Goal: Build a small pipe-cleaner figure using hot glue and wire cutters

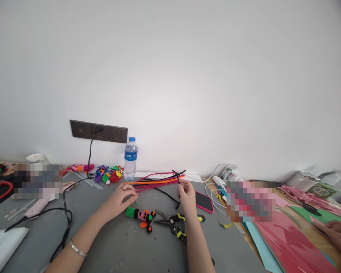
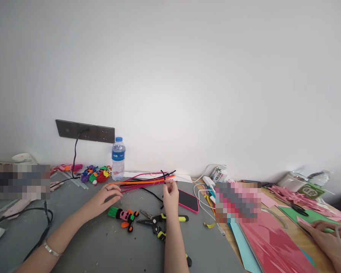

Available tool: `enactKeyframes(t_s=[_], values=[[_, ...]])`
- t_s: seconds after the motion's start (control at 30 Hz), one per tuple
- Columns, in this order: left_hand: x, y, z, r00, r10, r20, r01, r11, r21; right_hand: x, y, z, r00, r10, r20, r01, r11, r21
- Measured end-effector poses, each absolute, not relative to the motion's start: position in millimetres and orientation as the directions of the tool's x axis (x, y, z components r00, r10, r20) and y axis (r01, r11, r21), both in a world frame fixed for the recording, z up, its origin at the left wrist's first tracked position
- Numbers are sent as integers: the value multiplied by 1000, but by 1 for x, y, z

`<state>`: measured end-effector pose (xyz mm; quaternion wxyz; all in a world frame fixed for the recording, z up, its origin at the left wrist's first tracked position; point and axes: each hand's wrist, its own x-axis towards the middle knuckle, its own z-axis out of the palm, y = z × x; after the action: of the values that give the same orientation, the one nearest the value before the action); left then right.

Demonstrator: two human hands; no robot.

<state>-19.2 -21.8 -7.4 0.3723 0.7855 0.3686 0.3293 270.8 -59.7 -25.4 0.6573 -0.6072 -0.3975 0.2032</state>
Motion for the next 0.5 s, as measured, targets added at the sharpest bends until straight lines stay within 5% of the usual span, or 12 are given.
enactKeyframes(t_s=[0.23, 0.5], values=[[-13, -27, -25, 582, 794, 177, 463, -502, 730, 261, -63, -27, 494, 837, 236, 334, 68, -940], [-9, -24, -23, 426, 870, 251, 526, -463, 713, 264, -60, -42, 422, 894, 150, 455, -66, -888]])
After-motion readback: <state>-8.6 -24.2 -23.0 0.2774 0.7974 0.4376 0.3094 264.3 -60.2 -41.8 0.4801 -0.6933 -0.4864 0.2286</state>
